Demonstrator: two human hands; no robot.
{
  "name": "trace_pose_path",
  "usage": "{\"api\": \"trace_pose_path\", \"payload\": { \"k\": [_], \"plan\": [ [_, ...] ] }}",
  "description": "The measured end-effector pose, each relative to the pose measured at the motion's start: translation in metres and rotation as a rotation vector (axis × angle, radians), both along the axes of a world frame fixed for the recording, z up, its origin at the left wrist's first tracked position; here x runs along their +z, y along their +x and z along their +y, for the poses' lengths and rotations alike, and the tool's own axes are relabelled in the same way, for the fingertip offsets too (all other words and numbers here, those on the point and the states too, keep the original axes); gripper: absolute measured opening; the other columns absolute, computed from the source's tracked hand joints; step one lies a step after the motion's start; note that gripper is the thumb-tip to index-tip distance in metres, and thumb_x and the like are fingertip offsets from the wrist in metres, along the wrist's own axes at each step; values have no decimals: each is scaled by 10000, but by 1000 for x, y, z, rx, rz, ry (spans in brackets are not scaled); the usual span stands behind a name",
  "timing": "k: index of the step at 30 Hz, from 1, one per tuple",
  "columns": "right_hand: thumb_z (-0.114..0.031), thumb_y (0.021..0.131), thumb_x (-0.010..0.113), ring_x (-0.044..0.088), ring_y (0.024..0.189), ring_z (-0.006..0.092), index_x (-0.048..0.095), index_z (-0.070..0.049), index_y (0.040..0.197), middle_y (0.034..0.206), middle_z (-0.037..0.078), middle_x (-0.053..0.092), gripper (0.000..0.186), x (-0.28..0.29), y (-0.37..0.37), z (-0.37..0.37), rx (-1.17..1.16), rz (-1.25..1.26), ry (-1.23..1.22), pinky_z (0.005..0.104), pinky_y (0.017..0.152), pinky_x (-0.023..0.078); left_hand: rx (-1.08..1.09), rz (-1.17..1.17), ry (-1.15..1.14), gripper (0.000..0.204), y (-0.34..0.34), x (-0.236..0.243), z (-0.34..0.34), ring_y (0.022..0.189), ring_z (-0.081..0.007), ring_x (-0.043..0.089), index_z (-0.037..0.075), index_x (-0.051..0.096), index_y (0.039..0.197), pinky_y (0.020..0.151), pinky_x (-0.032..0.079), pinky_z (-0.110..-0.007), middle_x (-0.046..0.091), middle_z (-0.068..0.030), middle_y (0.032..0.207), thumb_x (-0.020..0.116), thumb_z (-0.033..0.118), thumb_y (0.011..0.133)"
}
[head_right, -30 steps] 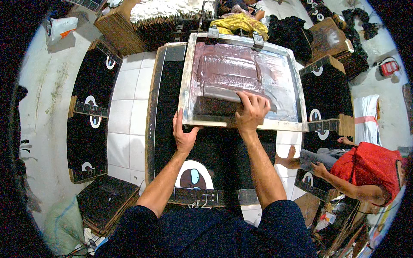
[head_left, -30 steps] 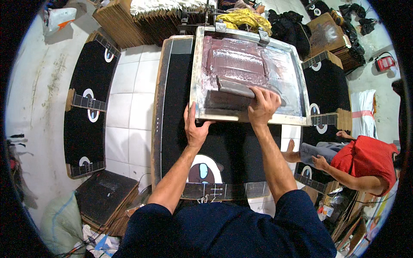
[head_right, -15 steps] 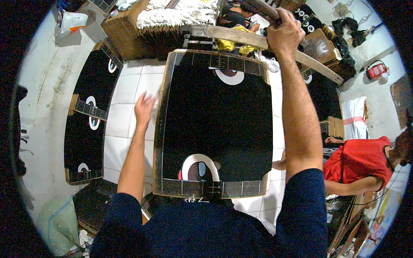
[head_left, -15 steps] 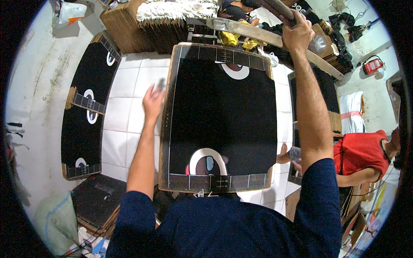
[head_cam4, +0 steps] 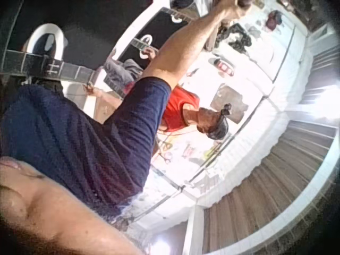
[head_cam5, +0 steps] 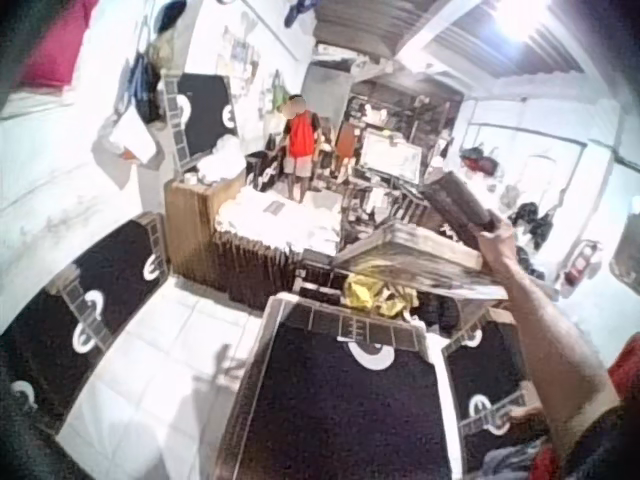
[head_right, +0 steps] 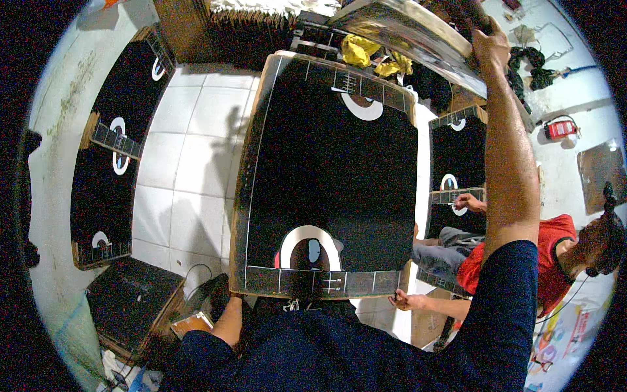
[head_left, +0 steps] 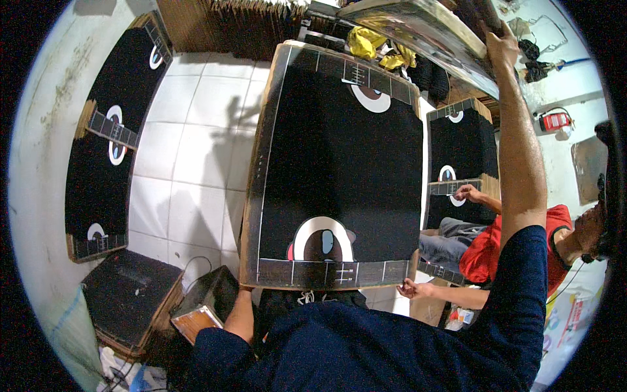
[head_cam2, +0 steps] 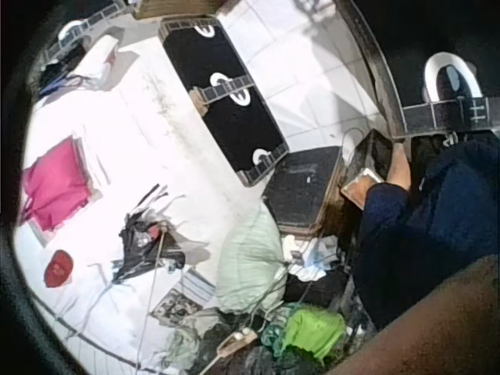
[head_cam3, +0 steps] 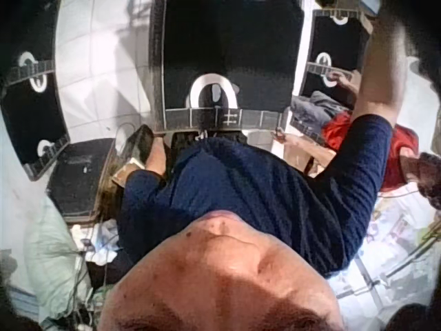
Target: The person screen prints a design onto a black skateboard deck. They repeatedly place a screen printing frame over the deck, pull a squeegee across the screen to transfer ink, and lift the frame to reveal the printed graphic.
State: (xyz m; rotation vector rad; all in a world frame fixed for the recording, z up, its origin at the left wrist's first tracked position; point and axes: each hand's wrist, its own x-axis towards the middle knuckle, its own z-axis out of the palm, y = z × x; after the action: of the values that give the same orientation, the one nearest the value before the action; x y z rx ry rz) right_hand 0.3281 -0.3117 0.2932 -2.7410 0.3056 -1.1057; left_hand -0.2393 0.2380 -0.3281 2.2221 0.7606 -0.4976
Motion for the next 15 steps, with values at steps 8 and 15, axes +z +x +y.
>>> {"api": "trace_pose_path", "payload": {
  "k": [8,15],
  "plan": [
    [-475,892,705,726,1066,259,655,-240,1392,1217,98,754,555,-15,22,0,-67,41,-73,407,920,540,-86,-186,195,405,11,4,12,949,-377,688,-10,619,1326,829,530,-512,727,-215,1030,638,211,987],
    [-551,838,727,681,1187,290,620,-292,1437,1311,100,715,661,-28,54,-30,16,39,-37,418,1013,505,32,-245,2,483,-7,-2,56,1138,-440,645,11,558,1435,996,508,-492,665,-271,1245,636,160,982]
  ]
}}
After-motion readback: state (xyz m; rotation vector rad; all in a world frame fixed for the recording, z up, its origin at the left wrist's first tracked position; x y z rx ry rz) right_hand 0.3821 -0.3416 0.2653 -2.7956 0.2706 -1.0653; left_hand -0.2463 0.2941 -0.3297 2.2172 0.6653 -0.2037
